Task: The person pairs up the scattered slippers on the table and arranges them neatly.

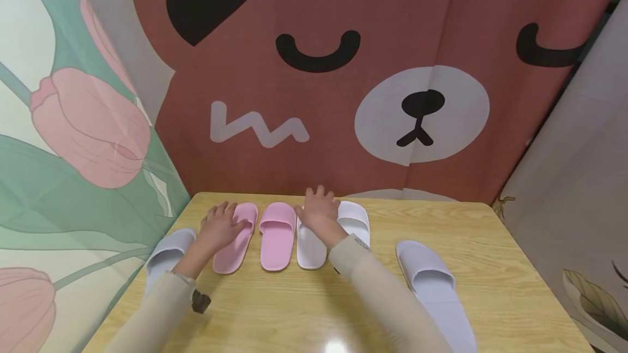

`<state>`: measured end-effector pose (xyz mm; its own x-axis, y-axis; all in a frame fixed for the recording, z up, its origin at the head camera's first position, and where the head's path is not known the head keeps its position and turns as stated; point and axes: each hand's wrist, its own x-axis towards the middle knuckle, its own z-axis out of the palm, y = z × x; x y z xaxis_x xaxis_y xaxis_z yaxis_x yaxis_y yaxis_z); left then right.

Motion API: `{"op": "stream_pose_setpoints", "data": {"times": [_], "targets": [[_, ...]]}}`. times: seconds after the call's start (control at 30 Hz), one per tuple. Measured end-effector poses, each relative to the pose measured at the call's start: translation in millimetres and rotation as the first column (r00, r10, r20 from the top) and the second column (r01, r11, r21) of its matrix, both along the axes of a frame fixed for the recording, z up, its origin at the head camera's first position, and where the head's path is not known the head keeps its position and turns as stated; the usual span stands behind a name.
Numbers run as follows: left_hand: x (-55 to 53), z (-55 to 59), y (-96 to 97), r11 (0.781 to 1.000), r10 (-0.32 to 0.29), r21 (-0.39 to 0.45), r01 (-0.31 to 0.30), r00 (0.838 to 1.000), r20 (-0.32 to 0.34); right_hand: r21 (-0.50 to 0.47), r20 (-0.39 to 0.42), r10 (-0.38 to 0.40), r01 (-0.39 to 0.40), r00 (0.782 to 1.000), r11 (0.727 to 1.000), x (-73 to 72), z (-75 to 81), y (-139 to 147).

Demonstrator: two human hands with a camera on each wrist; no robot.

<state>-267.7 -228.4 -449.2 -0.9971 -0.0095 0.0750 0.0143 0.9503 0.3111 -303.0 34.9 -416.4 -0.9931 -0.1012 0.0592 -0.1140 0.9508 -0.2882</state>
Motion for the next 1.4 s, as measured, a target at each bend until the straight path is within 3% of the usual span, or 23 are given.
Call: {"op": "stream_pose_setpoints", "data": {"times": [0.6, 0.87, 1.13, 1.4], "targets": [[11.9, -4.8, -13.8, 1.0, -0.001, -0.012, 0.0, 0.999, -0.045, -0.034, -0.007, -0.014, 0.014, 1.0, 0.999, 6.6, 1.8, 30], [16.3, -4.4, -17.0, 0.999, 0.002, -0.053, -0.005, 0.999, -0.05, -0.035, -0.016, -0.025, 0.025, 1.0, 0.999, 8.0, -0.3, 45], [20.8, -2.3, -19.1, 0.999, 0.0, -0.034, -0.001, 0.999, -0.053, -0.005, -0.013, -0.033, 0.032, 0.999, 0.999, 12.4, -2.3, 61], [21.2, -6.4, -25.7, 0.999, 0.013, -0.041, -0.015, 0.999, -0.046, -0.035, -0.015, -0.056, 0.056, 0.998, 0.998, 18.8, -7.2, 77]]}}
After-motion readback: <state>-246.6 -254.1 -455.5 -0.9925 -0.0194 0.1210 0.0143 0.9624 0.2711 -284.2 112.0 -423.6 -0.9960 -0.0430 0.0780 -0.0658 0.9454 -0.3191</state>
